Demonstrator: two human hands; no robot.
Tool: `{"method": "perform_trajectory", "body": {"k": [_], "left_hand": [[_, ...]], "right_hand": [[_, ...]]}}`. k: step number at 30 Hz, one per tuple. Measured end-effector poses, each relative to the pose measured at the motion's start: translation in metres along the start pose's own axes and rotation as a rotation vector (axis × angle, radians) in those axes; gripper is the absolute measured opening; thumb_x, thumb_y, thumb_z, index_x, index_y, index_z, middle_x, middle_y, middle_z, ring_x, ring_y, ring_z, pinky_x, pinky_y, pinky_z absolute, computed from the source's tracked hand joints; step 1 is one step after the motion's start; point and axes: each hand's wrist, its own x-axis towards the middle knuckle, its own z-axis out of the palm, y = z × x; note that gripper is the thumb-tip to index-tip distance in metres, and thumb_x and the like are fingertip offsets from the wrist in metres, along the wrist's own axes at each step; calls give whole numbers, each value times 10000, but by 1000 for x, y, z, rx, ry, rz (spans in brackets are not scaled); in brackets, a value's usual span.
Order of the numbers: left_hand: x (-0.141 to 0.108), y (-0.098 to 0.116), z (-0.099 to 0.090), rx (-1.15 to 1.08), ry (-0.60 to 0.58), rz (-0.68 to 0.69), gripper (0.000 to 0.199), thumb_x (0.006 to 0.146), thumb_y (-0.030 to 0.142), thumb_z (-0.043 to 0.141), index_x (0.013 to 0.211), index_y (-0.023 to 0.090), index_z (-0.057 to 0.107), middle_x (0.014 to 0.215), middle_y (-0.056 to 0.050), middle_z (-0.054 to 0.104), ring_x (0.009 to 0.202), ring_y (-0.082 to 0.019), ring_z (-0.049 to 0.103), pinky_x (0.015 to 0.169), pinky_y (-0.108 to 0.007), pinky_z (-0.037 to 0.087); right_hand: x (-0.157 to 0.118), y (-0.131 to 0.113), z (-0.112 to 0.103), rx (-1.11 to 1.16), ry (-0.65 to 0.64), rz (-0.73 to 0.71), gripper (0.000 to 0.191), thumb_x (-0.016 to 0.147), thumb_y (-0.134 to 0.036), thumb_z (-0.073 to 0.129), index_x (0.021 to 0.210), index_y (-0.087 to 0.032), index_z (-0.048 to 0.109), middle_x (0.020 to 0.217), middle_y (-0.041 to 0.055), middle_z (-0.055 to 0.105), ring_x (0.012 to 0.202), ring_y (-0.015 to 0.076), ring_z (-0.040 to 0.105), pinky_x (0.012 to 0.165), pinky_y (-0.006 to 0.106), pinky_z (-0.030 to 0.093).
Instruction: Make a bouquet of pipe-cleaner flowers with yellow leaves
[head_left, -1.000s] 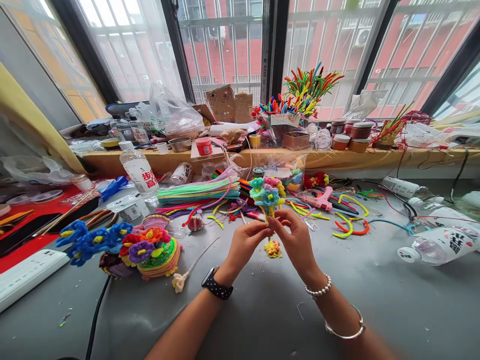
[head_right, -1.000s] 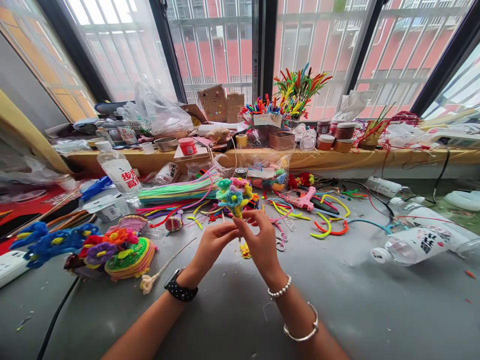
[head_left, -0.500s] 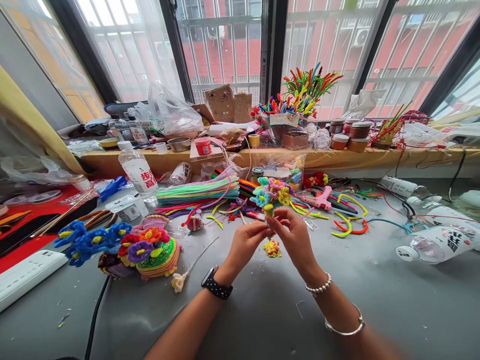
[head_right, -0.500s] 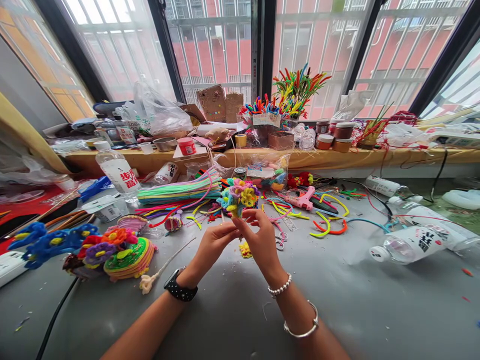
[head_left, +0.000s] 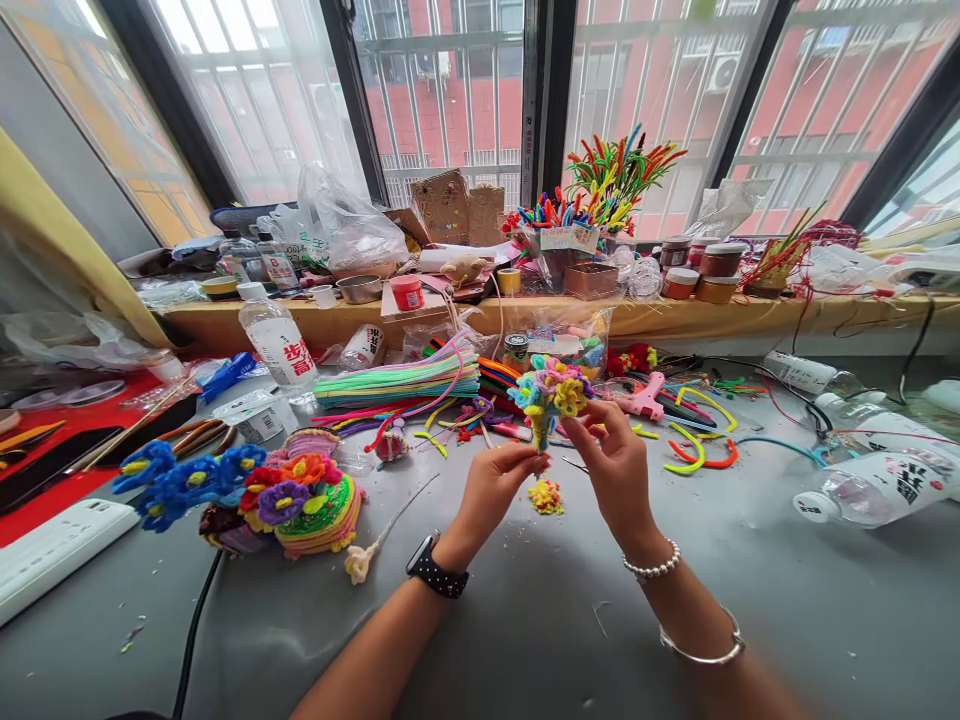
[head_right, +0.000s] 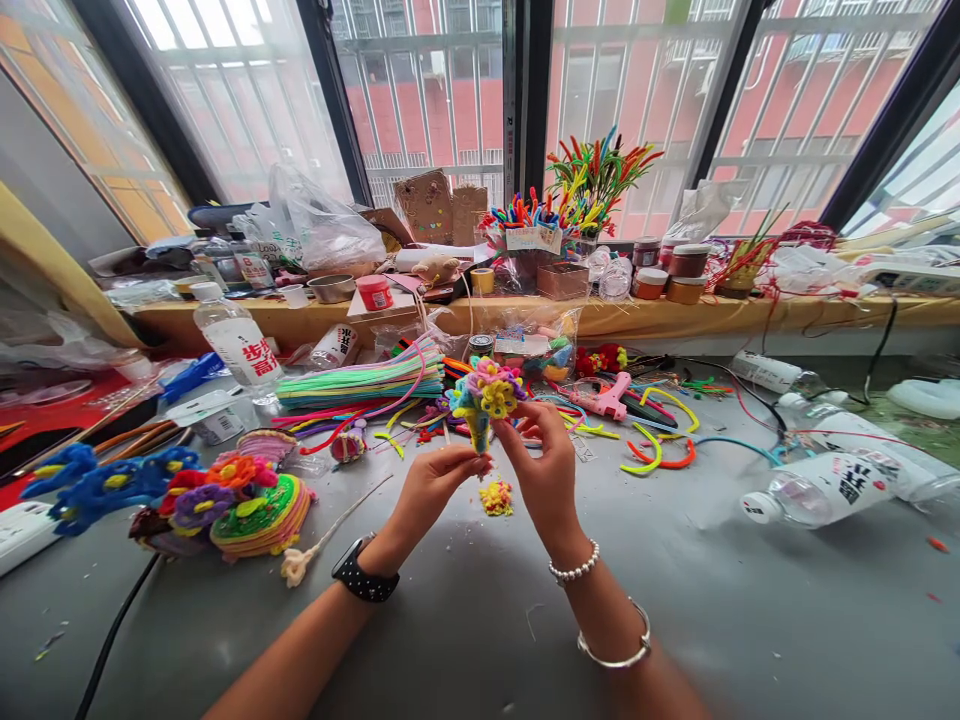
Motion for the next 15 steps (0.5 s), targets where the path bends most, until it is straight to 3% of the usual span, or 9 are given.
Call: {"method": "perform_trajectory", "body": {"k": [7,15], "left_hand": [[0,1,1,-71,-16,-77,161,663,302,613,615,155,658,635,-33,642,632,-150,564,611,-234,446],[-1,6,1,-102,-13,-67,128,655,274,621,609,158,652,645,-32,651,636,-150,581,611,-236,456]], "right_hand": [[-1,1,1,73,-97,74,207,724,-341,584,886,-215,562,799,18,547,672,134,506,603,265,418],[0,9,4,44,-197,225,222,682,-388,607,771,-185,606,819,44,612,702,169,561,619,293,443]]}}
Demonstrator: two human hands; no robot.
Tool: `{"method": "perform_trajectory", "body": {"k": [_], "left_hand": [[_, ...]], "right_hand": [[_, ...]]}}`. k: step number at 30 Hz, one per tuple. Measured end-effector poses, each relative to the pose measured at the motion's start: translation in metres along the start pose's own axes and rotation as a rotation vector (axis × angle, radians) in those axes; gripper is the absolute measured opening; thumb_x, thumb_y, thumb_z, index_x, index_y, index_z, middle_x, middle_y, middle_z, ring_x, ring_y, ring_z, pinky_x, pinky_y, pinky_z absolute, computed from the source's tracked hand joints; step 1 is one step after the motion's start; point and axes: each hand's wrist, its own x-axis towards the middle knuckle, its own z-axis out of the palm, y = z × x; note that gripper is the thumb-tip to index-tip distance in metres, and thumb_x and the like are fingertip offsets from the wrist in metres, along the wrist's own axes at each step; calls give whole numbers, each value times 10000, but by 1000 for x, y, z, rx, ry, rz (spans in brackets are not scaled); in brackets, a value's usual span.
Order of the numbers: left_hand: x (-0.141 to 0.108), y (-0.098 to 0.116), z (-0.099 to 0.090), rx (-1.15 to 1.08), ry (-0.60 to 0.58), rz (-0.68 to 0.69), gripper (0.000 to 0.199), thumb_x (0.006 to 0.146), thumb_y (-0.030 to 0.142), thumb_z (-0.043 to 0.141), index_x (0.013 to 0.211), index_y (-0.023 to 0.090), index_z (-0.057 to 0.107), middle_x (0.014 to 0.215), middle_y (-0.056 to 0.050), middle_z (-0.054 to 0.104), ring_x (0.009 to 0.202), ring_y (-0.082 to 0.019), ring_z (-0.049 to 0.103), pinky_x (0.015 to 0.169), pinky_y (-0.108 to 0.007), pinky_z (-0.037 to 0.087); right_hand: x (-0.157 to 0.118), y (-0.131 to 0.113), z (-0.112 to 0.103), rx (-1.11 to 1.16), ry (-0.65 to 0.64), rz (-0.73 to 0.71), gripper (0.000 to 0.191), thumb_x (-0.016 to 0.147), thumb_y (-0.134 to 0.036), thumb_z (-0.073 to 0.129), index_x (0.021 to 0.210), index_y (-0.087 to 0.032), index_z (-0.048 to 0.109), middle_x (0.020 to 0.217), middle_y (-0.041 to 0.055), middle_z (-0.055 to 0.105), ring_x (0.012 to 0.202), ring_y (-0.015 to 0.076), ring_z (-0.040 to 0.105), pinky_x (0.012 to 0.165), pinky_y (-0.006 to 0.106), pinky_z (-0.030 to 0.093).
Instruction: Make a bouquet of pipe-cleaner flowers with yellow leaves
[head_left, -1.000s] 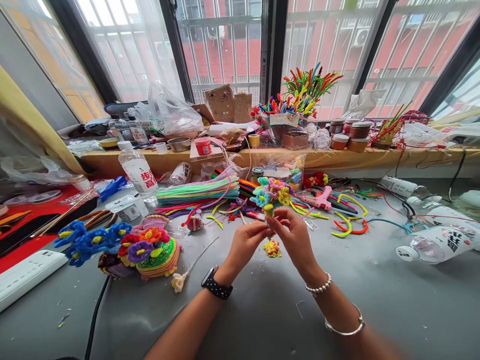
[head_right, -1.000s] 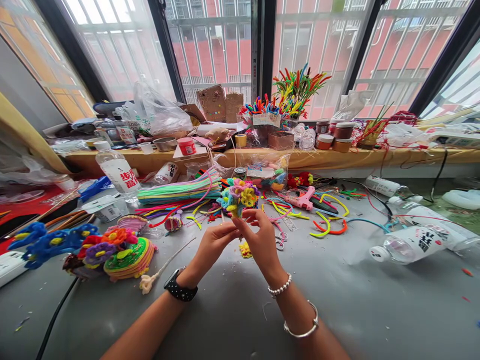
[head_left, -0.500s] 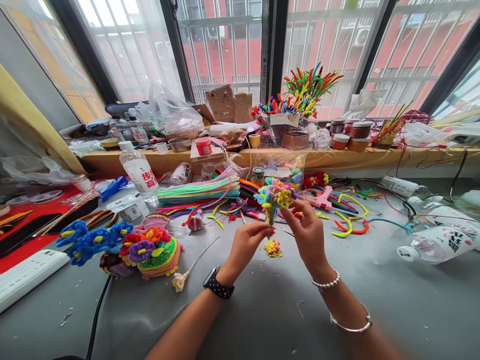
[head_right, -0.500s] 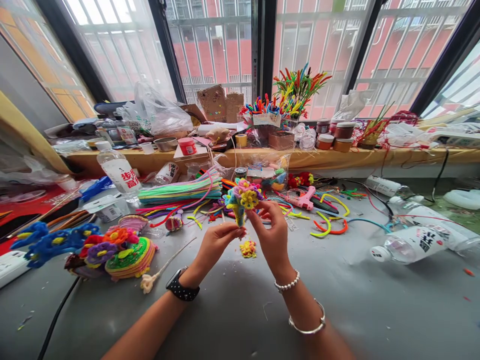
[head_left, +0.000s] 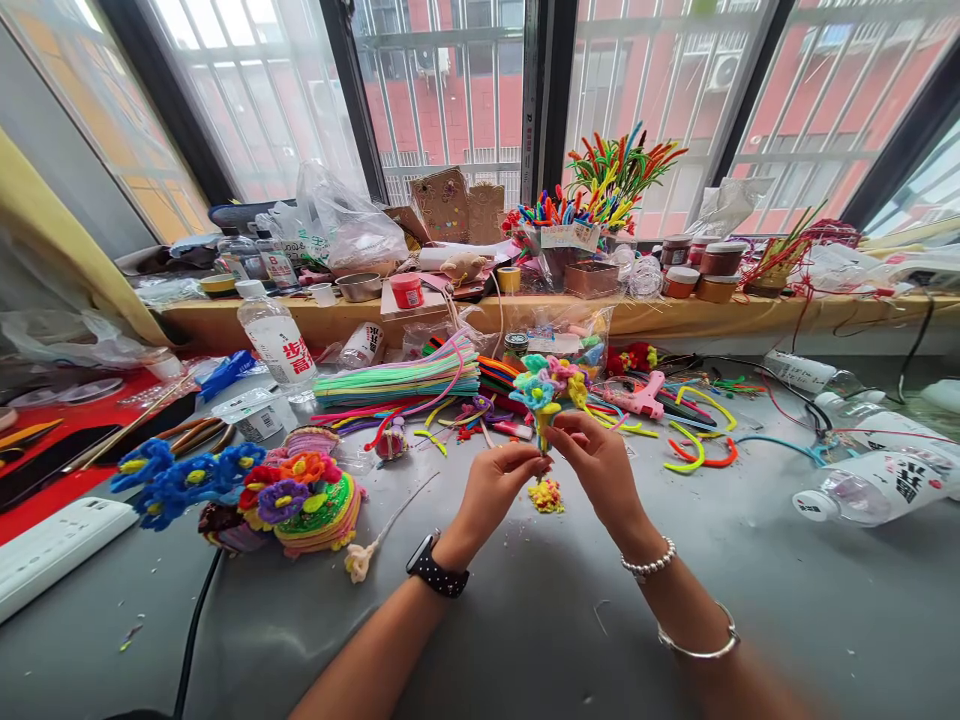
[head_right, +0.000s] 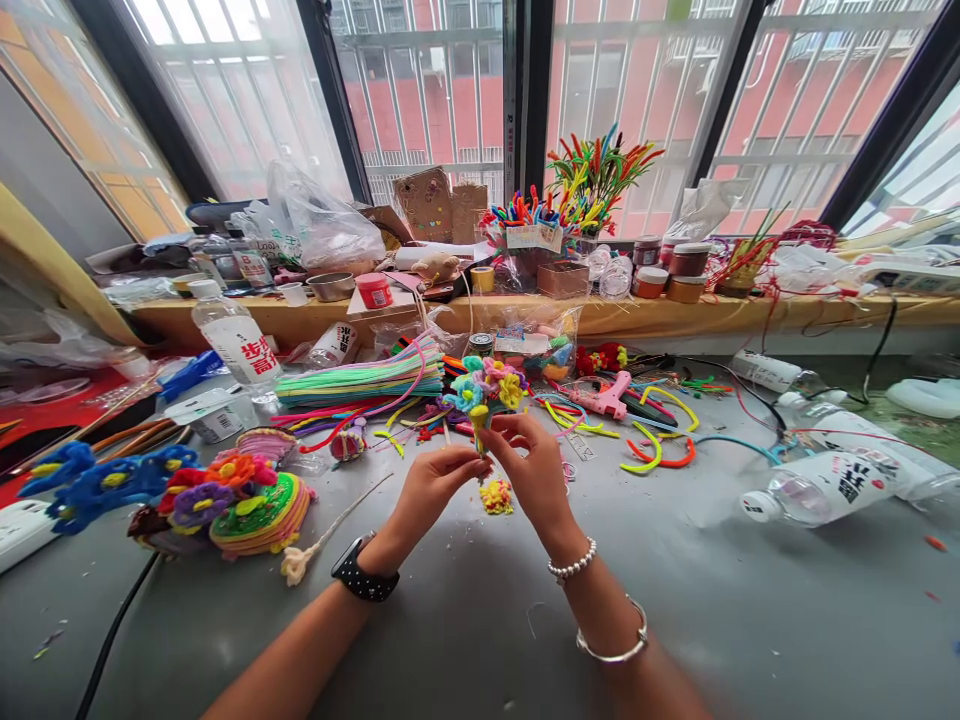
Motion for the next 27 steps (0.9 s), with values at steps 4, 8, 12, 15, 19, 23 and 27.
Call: {"method": "perform_trajectory", "body": {"k": [4,8,12,15,19,23,27], "left_hand": [[-1,2,1,19,-8,2,144,651,281,625,587,154,642,622,-33,642,621,-149,578,601,-237,452],[-1,0,2,-45,-35,-41,153,652,290,625,624,140,634,637,-34,637,637,-146,579,625,-240,451],[-1,0,2,-166,-166,-155,201,663,315,618,745,132,641,706,-40,647,702,-150,585,686,-254,449],[-1,0,1,-213,-265,-218,226,682,330,601,730,115,653,671,-43,639,663,-135,573,669,-248,447],[-1,0,-1,-218,-252,-230,218,673,317,614,700,107,667,620,-34,626,606,-115,551,625,-228,440],[-1,-1,-1,-215,-250,-229,220,666,316,618,692,104,673,620,-42,634,610,-122,554,620,-232,439],[-1,-2,1,-204,-223,-207,219,667,319,616,676,106,668,618,-45,637,608,-127,559,620,-239,440]], "right_hand": [[0,3,2,25,-20,-9,204,689,-368,599,765,-179,590,802,39,600,690,161,556,586,271,435],[1,8,2,73,-2,-14,195,699,-360,591,775,-181,573,776,24,577,687,148,538,595,261,426],[3,11,1,176,34,-11,182,706,-361,584,759,-187,575,730,6,560,676,134,514,620,257,420],[5,11,0,239,34,14,174,701,-357,586,754,-191,585,739,5,560,699,138,506,642,257,416],[6,8,-2,277,-9,36,160,687,-339,607,728,-185,596,767,4,533,726,133,481,655,243,406],[6,4,-4,270,-83,9,151,690,-323,613,676,-177,573,713,-9,486,691,121,444,620,228,390],[5,4,-4,252,-95,7,156,703,-328,596,680,-177,567,724,-3,487,699,126,440,621,232,389]]}}
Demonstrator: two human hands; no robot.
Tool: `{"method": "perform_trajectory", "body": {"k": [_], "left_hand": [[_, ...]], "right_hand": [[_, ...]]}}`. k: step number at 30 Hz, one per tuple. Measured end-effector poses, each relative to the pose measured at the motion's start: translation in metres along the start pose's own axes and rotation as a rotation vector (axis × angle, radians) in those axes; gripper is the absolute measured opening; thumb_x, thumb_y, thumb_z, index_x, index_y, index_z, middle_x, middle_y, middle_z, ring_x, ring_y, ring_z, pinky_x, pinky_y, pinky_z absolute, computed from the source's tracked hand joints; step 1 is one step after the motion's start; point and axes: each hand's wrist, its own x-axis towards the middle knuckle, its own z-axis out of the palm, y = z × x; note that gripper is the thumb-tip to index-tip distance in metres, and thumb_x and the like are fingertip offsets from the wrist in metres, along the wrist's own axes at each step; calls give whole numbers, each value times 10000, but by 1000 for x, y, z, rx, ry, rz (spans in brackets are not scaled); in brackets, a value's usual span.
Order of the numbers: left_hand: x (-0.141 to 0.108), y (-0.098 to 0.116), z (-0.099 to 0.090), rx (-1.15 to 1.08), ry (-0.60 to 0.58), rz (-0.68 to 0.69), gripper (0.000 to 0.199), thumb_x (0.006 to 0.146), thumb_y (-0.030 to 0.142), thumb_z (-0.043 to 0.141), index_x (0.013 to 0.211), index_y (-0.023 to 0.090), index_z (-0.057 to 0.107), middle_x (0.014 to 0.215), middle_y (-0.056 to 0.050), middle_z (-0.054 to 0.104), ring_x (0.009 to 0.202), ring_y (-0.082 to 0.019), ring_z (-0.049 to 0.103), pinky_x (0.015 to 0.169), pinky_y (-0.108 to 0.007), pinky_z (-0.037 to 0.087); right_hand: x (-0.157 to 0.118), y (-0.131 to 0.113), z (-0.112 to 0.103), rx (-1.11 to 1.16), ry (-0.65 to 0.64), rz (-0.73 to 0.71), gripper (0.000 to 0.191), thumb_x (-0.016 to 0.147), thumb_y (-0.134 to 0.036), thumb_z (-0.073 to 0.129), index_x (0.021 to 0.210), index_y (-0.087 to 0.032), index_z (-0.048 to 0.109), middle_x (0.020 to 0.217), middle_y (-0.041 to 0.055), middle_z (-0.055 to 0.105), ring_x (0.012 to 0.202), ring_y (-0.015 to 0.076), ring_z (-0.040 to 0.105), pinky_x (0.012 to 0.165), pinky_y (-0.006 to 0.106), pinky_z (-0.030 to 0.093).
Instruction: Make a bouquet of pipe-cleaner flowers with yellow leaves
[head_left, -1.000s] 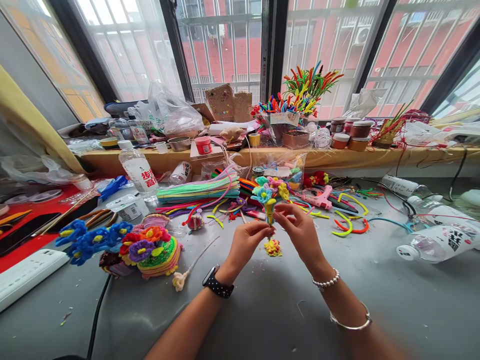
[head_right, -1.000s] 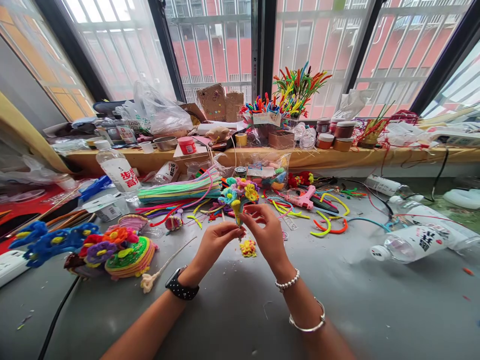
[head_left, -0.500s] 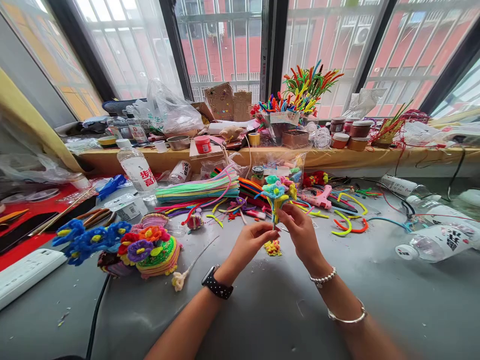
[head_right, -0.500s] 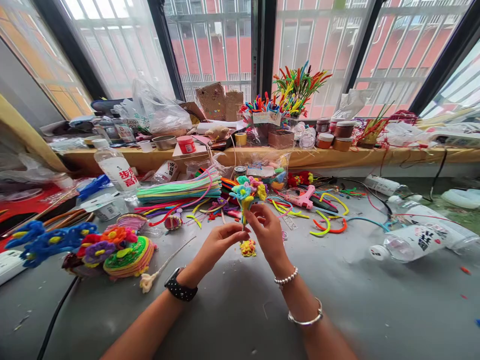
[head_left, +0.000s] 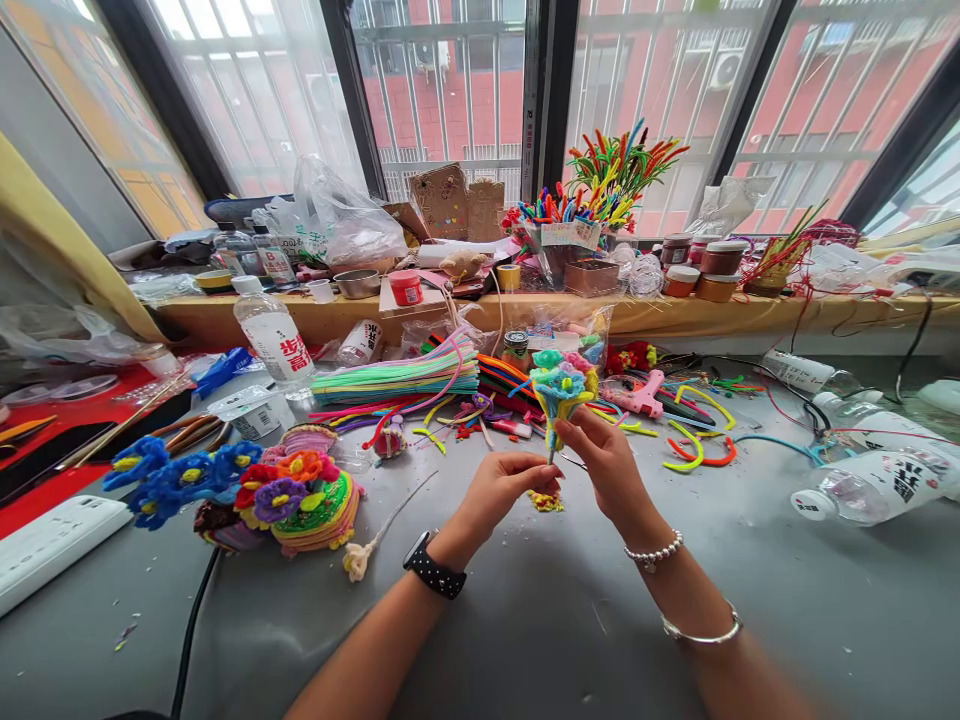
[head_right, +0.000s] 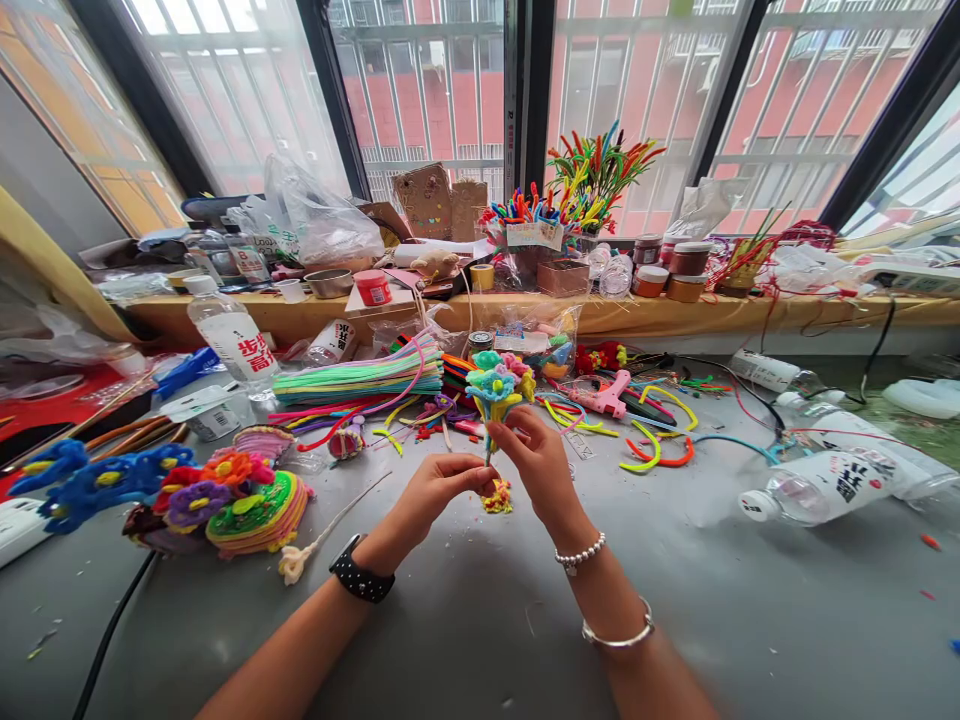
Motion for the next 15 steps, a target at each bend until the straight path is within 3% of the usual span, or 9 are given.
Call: {"method": "perform_trajectory", "body": {"k": [8,15], "left_hand": [[0,1,-1,16,100,63,175,672,279,611,644,116,667,588,-32,633,601,-124,568,624,-233,458],[2,0,-2,28,99,77,168,658,274,627,628,113,663,611,-41,644,622,-138,588,637,-243,472]], "right_hand": [[-1,2,6,-20,11,-19,186,699,-311,595,607,-172,513,671,-25,409,622,99,402,564,210,385],[-3,1,7,-91,-1,-82,144,738,-312,561,674,-183,565,720,-13,439,659,109,440,587,217,395]]}}
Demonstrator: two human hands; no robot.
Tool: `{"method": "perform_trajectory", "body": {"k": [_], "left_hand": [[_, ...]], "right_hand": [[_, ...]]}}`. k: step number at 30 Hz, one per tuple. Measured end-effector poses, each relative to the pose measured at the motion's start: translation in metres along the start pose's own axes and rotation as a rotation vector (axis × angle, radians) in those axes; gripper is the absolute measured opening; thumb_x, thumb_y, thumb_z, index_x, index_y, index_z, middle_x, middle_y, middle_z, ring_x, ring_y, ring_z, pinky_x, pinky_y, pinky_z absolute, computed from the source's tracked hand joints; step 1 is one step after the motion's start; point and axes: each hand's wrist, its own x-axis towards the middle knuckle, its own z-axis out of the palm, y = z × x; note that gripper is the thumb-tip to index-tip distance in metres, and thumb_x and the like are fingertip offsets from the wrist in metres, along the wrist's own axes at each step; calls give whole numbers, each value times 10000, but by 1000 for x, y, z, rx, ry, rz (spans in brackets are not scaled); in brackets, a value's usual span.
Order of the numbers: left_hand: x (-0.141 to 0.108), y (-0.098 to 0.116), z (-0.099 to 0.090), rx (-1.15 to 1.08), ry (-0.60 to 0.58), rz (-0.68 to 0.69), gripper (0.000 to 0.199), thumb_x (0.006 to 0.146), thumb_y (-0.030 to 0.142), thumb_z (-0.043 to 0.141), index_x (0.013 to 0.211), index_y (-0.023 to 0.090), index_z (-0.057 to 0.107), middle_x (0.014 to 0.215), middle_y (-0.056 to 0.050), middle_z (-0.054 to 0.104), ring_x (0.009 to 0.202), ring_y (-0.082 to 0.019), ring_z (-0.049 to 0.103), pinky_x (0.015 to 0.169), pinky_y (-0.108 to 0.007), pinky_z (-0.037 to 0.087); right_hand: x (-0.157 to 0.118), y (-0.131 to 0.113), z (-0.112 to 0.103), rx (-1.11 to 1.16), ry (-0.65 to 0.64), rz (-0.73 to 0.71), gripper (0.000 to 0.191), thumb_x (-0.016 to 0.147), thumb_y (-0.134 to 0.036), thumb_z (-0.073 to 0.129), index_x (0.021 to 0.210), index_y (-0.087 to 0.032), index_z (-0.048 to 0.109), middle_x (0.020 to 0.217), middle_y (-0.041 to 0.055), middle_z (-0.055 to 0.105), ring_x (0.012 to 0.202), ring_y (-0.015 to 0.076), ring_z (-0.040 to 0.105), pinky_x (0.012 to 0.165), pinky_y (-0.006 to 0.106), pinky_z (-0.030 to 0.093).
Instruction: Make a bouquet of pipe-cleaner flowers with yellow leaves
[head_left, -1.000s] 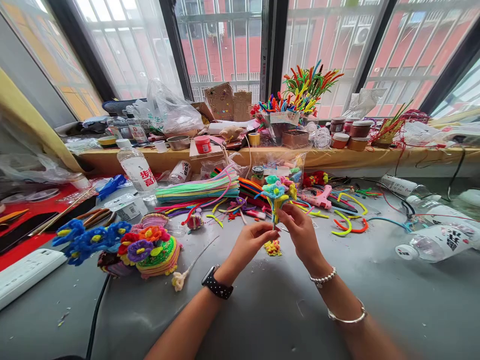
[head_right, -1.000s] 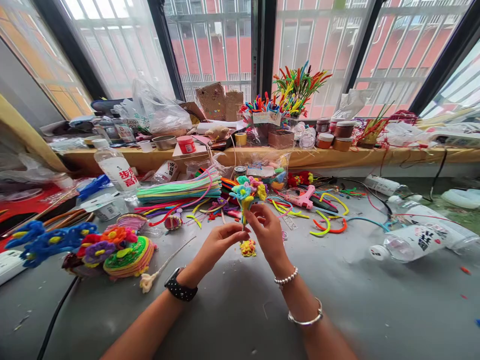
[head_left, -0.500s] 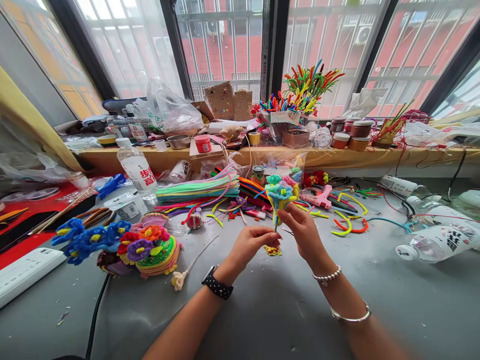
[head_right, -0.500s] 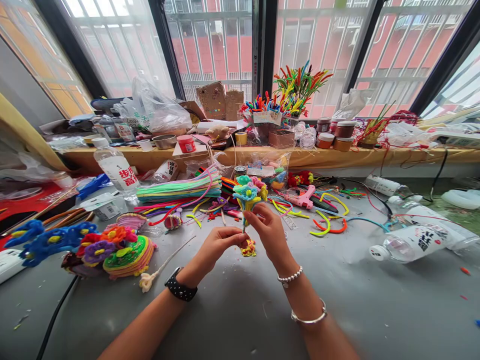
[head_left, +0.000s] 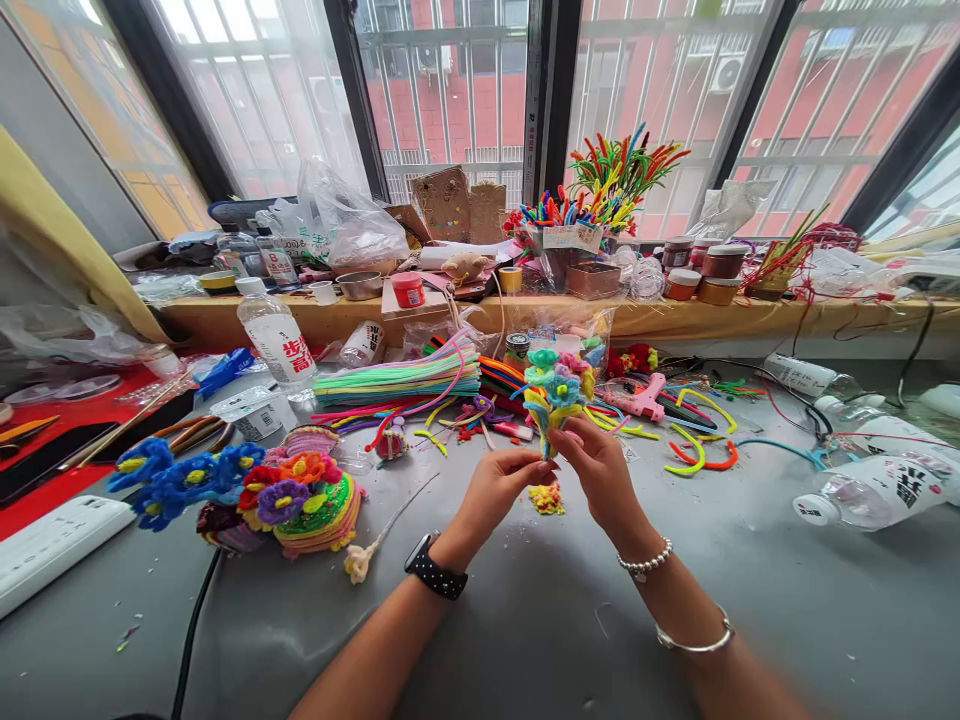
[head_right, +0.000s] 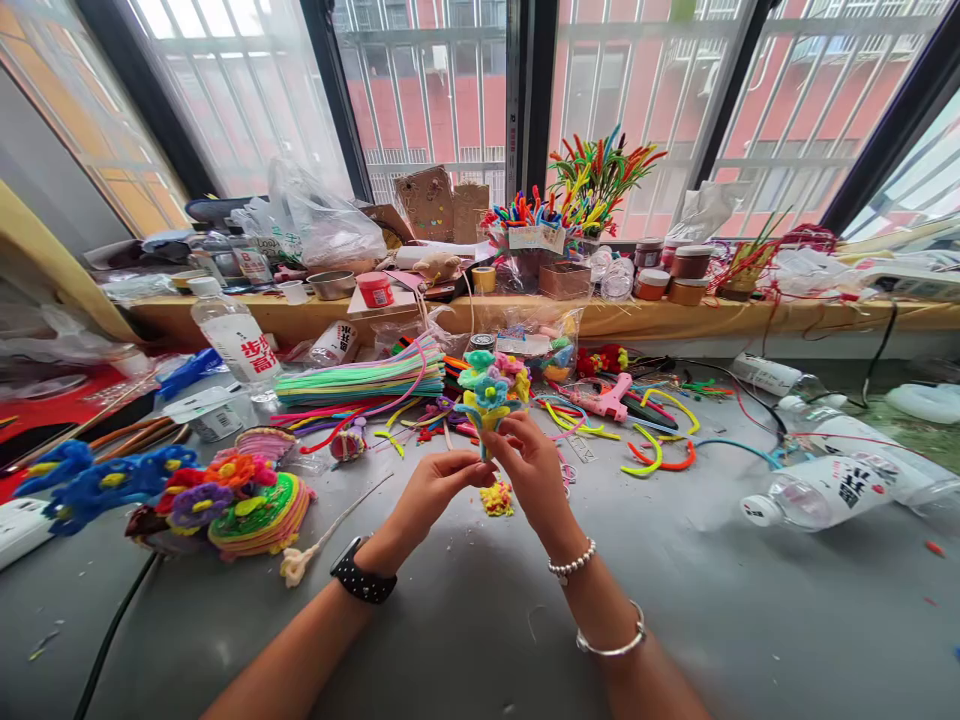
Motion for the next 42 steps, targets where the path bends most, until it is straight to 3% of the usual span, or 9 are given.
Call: {"method": "perform_trajectory", "body": {"k": [8,16,22,28,36,42], "left_hand": [[1,-3,2,13,12,21,165,636,283,646,661,120,665,672,-49,664,674,-159,614,664,-254,484],[1,-3,2,-9,45,26,201,618,318,654,638,118,652,669,-56,675,686,-181,626,682,-286,495],[1,-4,-1,68,38,7,197,618,316,656,684,131,660,709,-54,677,704,-176,610,666,-264,471],[1,-4,-2,112,48,9,185,616,313,653,627,129,635,628,-26,648,616,-135,566,586,-224,429],[4,-9,-4,112,71,41,188,605,314,659,618,129,627,621,-30,643,616,-143,567,602,-237,429],[4,-7,-6,158,154,130,163,624,309,646,642,148,641,643,-22,643,628,-145,567,603,-232,435]], "right_hand": [[-1,2,-1,-14,-15,-42,145,771,-334,525,755,-208,595,831,17,506,790,150,490,687,256,418],[-1,-1,1,21,-40,20,162,750,-361,542,748,-208,595,793,9,502,734,143,490,621,239,418],[0,-2,-2,-47,-81,-33,219,802,-354,466,703,-195,580,764,14,471,749,145,457,657,244,386],[0,-1,-1,-46,-102,-65,268,827,-342,430,630,-188,529,745,3,456,708,130,441,648,242,368],[-1,-4,0,-30,-129,1,207,775,-373,507,728,-197,605,787,16,507,733,144,497,625,241,423],[-3,5,0,28,-170,64,224,730,-359,570,894,-219,630,896,46,583,887,200,530,757,317,447]]}}
